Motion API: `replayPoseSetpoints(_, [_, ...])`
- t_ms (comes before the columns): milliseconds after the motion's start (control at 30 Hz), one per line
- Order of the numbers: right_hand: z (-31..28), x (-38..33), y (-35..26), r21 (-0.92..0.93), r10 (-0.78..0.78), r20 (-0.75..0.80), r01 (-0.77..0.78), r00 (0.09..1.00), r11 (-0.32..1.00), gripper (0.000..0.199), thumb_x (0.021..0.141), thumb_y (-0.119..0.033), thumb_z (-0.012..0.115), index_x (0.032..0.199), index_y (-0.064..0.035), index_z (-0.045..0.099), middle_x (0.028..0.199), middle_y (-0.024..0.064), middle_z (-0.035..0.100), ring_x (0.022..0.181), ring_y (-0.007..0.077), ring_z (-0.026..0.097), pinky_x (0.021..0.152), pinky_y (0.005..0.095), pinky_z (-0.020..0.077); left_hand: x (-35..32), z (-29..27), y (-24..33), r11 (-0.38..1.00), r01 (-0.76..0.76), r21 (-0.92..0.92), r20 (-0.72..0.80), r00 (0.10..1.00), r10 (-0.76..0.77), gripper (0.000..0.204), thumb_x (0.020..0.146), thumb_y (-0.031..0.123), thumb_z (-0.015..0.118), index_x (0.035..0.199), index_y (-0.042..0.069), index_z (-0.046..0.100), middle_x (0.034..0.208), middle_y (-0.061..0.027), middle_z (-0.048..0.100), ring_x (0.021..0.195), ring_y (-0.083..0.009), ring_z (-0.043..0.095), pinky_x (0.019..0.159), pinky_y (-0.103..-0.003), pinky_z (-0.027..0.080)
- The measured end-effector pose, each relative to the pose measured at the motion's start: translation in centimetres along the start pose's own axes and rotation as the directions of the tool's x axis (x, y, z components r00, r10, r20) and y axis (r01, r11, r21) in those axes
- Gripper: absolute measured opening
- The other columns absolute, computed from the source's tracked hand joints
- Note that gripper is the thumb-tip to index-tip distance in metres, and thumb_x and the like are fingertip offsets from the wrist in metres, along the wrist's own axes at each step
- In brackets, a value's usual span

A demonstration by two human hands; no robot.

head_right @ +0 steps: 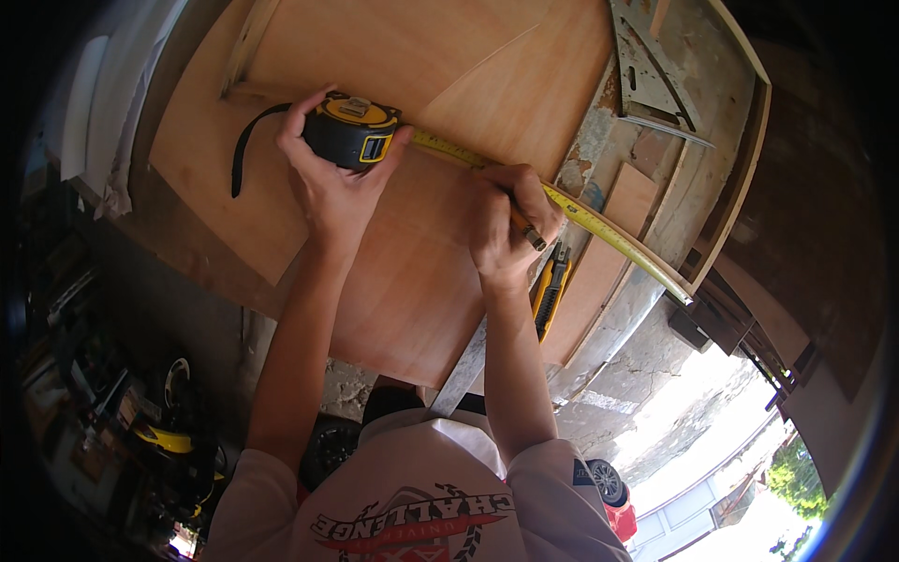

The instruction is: The person measures and marks wooden pieces using a tape measure, pencil, and speed square, then assembles them into a rectangular frame. They plug in a miter saw and position the frame on the saw base, preparing for cutting.

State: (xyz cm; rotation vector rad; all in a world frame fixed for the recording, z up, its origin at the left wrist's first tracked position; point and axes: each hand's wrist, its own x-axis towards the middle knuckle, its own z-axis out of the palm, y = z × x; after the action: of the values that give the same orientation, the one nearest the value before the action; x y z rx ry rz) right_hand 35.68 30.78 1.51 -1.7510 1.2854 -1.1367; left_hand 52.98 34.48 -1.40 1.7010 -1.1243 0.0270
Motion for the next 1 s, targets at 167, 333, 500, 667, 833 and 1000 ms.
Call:
replayPoseSetpoints(167, [0.11,-0.01,0.02,0.008,0.002,-0.008,-0.002,1.0,1.0,0.012,0.079,-0.003,0.055,0.077,0.0005,0.066,0.074,0.0072,0.067,0.064,0.0136,0.057,0.062,0.0273,0.0459,0.01,0.0,0.13,1.0,-0.007,0.005,-0.005,1.0,0.007,0.086,0.065,0.021,0.095,0.13,0.001,0.043,0.12,-0.0195,0.059,0.102,-0.034,0.064,0.086,-0.04,0.055])
replayPoseSetpoints(333, [-0.28,-0.12,-0.11,-0.001,0.03,0.033,-0.03,0.999,1.0,0.011,0.078,-0.003,0.055,0.076,0.0011,0.066,0.074,0.0079,0.067,0.065,0.0137,0.057,0.063,0.0267,0.0458,0.05,-0.05,0.18,1.0,-0.004,0.01,-0.007,1.0,0.004,0.086,0.065,0.021,0.095,0.13,0.002,0.043,0.119,-0.0194,0.059,0.101,-0.0341,0.065,0.085,-0.04,0.055])
replayPoseSetpoints(500, [-0.24,-0.1,-0.02,0.002,0.019,0.02,-0.019,1.0,1.0,0.012,0.079,-0.002,0.055,0.077,0.0018,0.066,0.074,0.0071,0.066,0.066,0.0131,0.057,0.064,0.0261,0.0454,0.2,-0.08,0.21,1.0,-0.021,0.014,-0.012,1.0,0.022,0.086,0.065,0.021,0.095,0.13,0.002,0.043,0.119,-0.0192,0.059,0.101,-0.0337,0.065,0.085,-0.04,0.055])
replayPoseSetpoints(667, [0.02,-0.15,0.1,0.011,0.007,0.0,-0.007,1.0,1.0,0.012,0.08,-0.001,0.056,0.079,0.002,0.067,0.076,0.0065,0.065,0.067,0.0122,0.057,0.064,0.0253,0.0453,0.23,-0.27,0.46,0.999,-0.01,0.033,-0.006,1.0,0.01,0.086,0.065,0.021,0.095,0.13,0.003,0.043,0.118,-0.0187,0.059,0.101,-0.0337,0.065,0.084,-0.04,0.055])
replayPoseSetpoints(833, [0.0,-0.15,0.07,-0.016,0.002,0.001,-0.002,1.0,1.0,0.012,0.081,0.0,0.055,0.079,0.0015,0.067,0.075,0.0062,0.065,0.068,0.0119,0.057,0.064,0.0251,0.0455,0.36,-0.28,0.48,0.999,-0.022,0.031,-0.01,1.0,0.022,0.086,0.065,0.022,0.095,0.13,0.003,0.043,0.117,-0.0183,0.059,0.1,-0.0339,0.064,0.083,-0.04,0.055])
replayPoseSetpoints(1000, [0.17,-0.2,-0.12,0.005,0.046,-0.002,-0.046,0.999,0.999,0.013,0.08,-0.001,0.053,0.076,0.0013,0.065,0.074,0.0049,0.064,0.065,0.0112,0.055,0.061,0.0244,0.0436,0.47,-0.28,0.46,0.997,-0.052,0.061,-0.019,0.998,0.053,0.086,0.065,0.022,0.095,0.13,0.003,0.043,0.117,-0.0181,0.059,0.1,-0.0337,0.064,0.083,-0.04,0.055])
